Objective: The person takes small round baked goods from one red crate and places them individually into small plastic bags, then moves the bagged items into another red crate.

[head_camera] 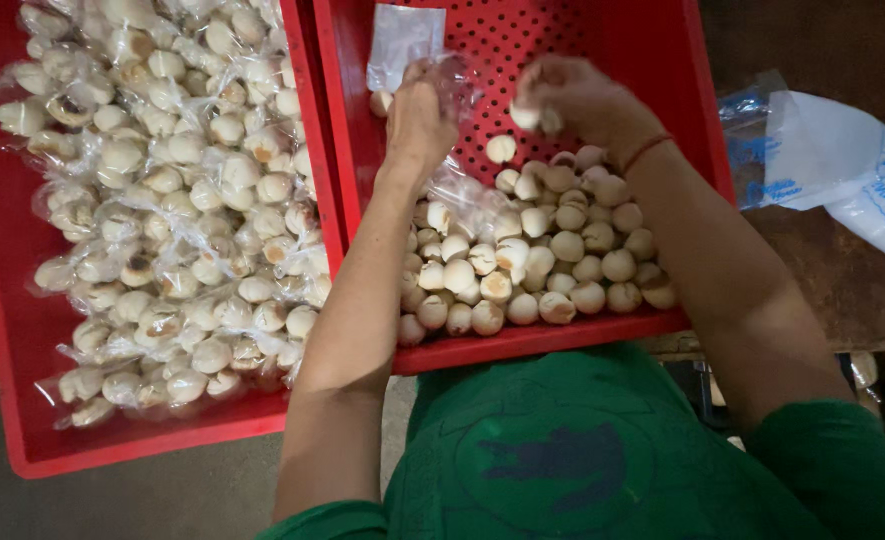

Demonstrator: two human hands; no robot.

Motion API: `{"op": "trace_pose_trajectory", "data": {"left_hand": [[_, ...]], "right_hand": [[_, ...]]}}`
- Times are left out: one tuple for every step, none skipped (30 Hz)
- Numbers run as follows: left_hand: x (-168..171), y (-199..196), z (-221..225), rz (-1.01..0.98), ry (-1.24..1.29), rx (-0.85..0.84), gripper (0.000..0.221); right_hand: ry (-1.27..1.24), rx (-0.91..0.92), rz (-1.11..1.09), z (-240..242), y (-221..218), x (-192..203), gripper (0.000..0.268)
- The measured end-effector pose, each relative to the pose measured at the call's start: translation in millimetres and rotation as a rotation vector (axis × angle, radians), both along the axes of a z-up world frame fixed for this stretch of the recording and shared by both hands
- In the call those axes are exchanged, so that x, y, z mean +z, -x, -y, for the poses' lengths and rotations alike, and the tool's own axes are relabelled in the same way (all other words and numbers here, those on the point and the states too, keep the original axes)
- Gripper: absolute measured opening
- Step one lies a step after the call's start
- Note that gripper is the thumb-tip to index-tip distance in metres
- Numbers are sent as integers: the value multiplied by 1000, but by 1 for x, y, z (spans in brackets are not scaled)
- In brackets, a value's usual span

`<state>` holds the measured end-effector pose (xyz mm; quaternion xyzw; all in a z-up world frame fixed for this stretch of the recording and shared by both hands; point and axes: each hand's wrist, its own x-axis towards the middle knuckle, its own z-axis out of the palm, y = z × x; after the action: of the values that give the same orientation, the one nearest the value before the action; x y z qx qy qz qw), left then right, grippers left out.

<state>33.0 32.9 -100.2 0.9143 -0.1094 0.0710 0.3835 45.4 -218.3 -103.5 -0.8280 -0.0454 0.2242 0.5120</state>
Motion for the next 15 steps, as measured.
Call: {"op": "trace_pose_trajectory", "data": {"left_hand": [[3,2,1,-13,3,-31,41],[7,3,4,-11,4,-32,41],[9,5,8,115,80,-135,47],[11,6,11,239,153,-241,54],[13,7,15,240,150,-242,54],[13,9,19,77,219,-210,58],[12,9,20,-88,286,-179,63],[10,9,20,-86,285,-182,63],[7,8,20,34,170,-179,52],[3,8,18,150,55,-175,42],[0,7,16,149,55,-174,42],[-1,5,14,76,175,-183,44],[1,3,12,2,294,-192,47],[4,1,8,6,291,-193,47],[9,-1,5,57,217,-184,50]], "right_hand": [[-334,-18,-108,3,-1,9,23],[-669,-35,-219,3,-2,15,20],[-668,-35,-217,-4,-1,22,20],[-764,7,-284,-13,1,29,23],[-861,51,-350,-19,2,35,26],[-865,51,-349,-25,4,40,26],[-774,20,-379,-31,6,43,30],[-680,-12,-408,-35,8,47,34],[-681,-12,-406,-37,9,51,34],[-660,-110,-409,-37,11,55,33],[-639,-208,-409,-37,12,58,39],[-640,-205,-408,-37,13,60,39],[-683,-155,-366,-36,15,62,39],[-727,-106,-322,-35,15,64,39],[-730,-105,-318,-35,16,66,39]]}}
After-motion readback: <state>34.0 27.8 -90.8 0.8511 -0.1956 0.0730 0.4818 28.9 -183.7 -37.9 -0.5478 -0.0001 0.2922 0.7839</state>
